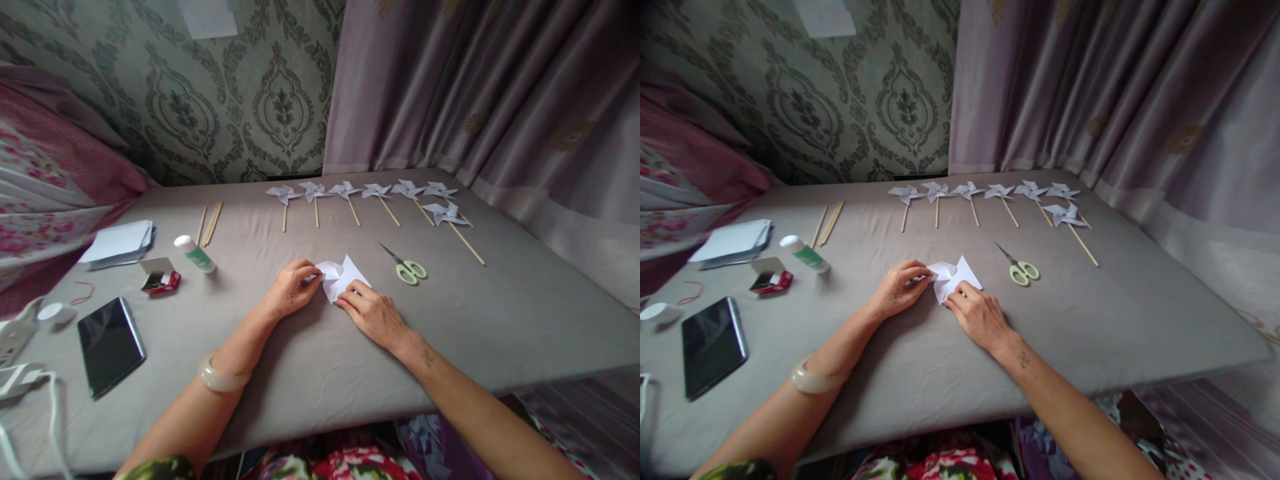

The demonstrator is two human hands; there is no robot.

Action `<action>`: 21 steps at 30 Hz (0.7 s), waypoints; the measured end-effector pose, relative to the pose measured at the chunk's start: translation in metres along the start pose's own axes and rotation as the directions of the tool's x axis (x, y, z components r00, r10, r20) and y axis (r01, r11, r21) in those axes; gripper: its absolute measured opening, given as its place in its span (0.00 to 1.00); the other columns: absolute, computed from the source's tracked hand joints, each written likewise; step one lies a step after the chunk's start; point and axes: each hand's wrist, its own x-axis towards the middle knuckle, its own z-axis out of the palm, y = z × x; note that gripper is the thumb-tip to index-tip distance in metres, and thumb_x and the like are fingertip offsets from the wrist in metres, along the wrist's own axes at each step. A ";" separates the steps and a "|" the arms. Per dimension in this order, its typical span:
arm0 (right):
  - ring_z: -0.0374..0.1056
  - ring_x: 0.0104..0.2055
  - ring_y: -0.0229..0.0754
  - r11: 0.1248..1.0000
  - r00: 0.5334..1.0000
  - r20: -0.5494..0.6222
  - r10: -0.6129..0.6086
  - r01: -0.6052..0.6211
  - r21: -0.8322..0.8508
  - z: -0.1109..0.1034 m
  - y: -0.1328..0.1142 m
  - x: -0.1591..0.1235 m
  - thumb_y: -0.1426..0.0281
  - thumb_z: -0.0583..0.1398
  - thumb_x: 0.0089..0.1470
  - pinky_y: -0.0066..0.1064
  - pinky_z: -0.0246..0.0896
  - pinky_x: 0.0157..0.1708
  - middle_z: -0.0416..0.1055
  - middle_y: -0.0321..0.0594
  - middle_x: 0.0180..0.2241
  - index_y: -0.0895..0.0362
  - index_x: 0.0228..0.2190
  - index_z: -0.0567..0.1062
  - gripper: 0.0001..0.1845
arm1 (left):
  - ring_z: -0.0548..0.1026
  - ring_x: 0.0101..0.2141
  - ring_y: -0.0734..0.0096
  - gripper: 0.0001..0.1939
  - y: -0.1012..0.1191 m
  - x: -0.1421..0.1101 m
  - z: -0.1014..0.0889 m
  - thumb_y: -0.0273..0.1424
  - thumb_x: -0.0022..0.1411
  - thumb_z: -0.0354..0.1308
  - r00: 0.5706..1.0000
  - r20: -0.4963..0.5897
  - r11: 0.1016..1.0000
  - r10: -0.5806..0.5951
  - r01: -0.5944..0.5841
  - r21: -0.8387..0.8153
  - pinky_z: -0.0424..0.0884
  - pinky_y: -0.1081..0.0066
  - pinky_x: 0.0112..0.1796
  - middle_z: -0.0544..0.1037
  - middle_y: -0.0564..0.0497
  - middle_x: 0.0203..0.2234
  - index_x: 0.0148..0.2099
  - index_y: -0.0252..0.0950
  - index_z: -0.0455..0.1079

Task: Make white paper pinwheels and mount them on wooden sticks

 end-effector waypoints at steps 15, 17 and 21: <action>0.69 0.34 0.38 0.969 0.989 -0.043 0.139 -0.127 0.212 0.002 0.002 0.005 0.70 0.55 0.58 0.27 0.60 0.34 0.73 0.40 0.34 0.54 0.29 0.75 0.09 | 0.71 0.43 0.63 0.13 0.005 0.001 0.011 0.31 0.66 0.48 0.967 0.193 0.979 0.167 -0.185 0.081 0.69 0.64 0.45 0.76 0.43 0.41 0.47 0.35 0.71; 0.68 0.32 0.38 0.949 0.981 -0.067 0.183 -0.159 0.272 0.004 0.003 0.007 0.70 0.55 0.57 0.27 0.59 0.33 0.74 0.39 0.32 0.54 0.28 0.75 0.09 | 0.71 0.43 0.63 0.13 0.006 0.001 0.011 0.31 0.67 0.47 0.962 0.211 0.975 0.175 -0.200 0.101 0.69 0.65 0.45 0.76 0.43 0.41 0.47 0.35 0.71; 0.68 0.29 0.38 0.906 0.954 -0.086 0.286 -0.240 0.349 0.006 0.004 0.011 0.70 0.56 0.55 0.27 0.59 0.32 0.75 0.39 0.29 0.54 0.29 0.76 0.09 | 0.70 0.42 0.64 0.13 0.008 0.002 0.010 0.30 0.67 0.46 0.956 0.235 0.969 0.175 -0.210 0.133 0.68 0.65 0.44 0.75 0.44 0.40 0.46 0.35 0.71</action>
